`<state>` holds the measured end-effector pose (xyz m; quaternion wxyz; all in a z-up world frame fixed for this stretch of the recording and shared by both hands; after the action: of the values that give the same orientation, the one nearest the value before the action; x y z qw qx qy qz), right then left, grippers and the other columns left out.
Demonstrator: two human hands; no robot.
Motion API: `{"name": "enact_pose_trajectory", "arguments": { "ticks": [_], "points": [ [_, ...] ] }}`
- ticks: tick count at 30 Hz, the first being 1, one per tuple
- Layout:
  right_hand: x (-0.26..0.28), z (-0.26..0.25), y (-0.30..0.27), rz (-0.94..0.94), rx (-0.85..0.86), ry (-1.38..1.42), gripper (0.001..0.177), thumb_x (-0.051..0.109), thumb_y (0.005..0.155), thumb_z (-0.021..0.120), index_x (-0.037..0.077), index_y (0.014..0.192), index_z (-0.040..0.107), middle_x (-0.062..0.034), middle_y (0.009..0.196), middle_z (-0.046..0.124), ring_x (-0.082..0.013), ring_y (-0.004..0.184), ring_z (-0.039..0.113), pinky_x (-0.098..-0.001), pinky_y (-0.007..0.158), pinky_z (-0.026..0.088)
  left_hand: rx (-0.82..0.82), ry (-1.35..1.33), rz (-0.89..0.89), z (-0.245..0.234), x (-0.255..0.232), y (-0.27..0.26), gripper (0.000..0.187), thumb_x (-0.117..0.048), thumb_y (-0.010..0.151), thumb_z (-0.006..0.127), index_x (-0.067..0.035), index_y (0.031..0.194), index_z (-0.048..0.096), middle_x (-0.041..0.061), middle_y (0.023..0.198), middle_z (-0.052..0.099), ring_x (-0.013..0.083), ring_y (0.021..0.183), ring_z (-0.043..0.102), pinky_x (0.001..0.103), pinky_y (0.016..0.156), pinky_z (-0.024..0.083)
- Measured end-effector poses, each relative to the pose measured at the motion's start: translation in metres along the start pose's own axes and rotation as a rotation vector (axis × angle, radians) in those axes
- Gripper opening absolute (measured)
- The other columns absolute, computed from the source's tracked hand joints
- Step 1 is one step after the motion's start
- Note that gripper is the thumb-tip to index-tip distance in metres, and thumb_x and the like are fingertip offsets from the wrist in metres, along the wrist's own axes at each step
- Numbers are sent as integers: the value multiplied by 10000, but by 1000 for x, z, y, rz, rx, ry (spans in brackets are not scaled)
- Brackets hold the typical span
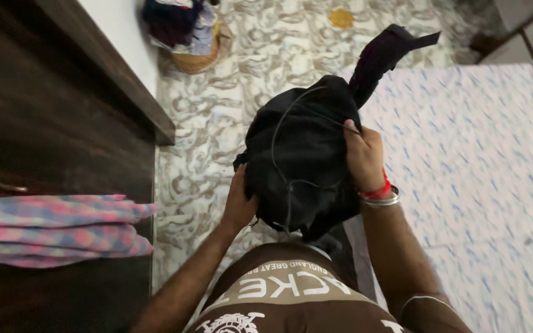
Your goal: The person picks up electronics, a notepad, and a card from a nightstand and bed, then places them inside a black backpack on the bed and zips it closed.
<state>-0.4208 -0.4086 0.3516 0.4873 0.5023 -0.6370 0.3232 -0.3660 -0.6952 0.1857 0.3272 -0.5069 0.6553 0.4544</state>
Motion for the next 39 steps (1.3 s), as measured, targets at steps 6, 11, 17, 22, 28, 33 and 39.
{"name": "enact_pose_trajectory", "arguments": {
  "ticks": [6,11,17,22,28,33,39],
  "points": [
    [-14,64,81,-59,93,-73,472,328,1066,595,-8,737,561,60,599,405,-66,587,343,-331,492,293,-103,91,-70,-13,22,49,770,-36,836,725,40,1508,358,284,1482,446,417,1382,433,465,1116,390],
    [-25,93,156,-71,146,-83,435,326,1062,574,-6,782,599,49,593,426,-66,578,359,-335,486,303,-262,-226,-390,14,66,106,509,-113,937,655,1,1392,459,158,1286,592,213,1043,638,315,818,570],
    [-31,123,239,-51,233,-58,433,340,1051,572,-17,812,624,26,583,453,-75,572,372,-340,482,319,-346,-615,-681,43,87,180,366,-252,1015,566,-40,1311,524,110,1103,647,169,867,628,297,689,540],
    [-27,148,303,-68,267,-75,452,351,1051,567,-22,802,622,-1,573,455,-90,561,376,-353,490,326,-304,-707,-813,47,87,247,398,-317,1017,379,-97,1337,464,120,1121,642,217,890,647,393,600,579],
    [-31,182,390,-118,279,-96,465,350,1054,568,-34,794,602,-45,571,460,-108,572,397,-368,506,354,-336,-777,-827,47,121,336,411,-363,1026,324,-156,1359,444,62,1255,619,209,1049,641,400,716,567],
    [-32,220,471,-104,244,-143,466,344,1051,580,-44,793,590,-95,568,444,-142,555,392,-385,513,366,-387,-907,-706,38,158,435,414,-325,1046,403,-70,1347,527,90,1242,667,175,1097,651,333,937,549],
    [-25,269,569,-94,231,-152,444,337,1027,599,-34,784,606,-99,558,509,-146,542,439,-381,522,397,-307,-919,-758,4,177,547,344,-275,1011,462,-88,1272,587,53,1140,695,169,1013,674,348,874,562]
  ]
}}
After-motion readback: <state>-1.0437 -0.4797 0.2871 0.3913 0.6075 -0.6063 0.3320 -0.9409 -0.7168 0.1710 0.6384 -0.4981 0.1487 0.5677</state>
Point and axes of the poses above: each hand's wrist, its own y-axis towards the middle knuckle, its own z-axis out of the palm, x = y × z, the point moved 3 cm from there along y, towards the middle knuckle
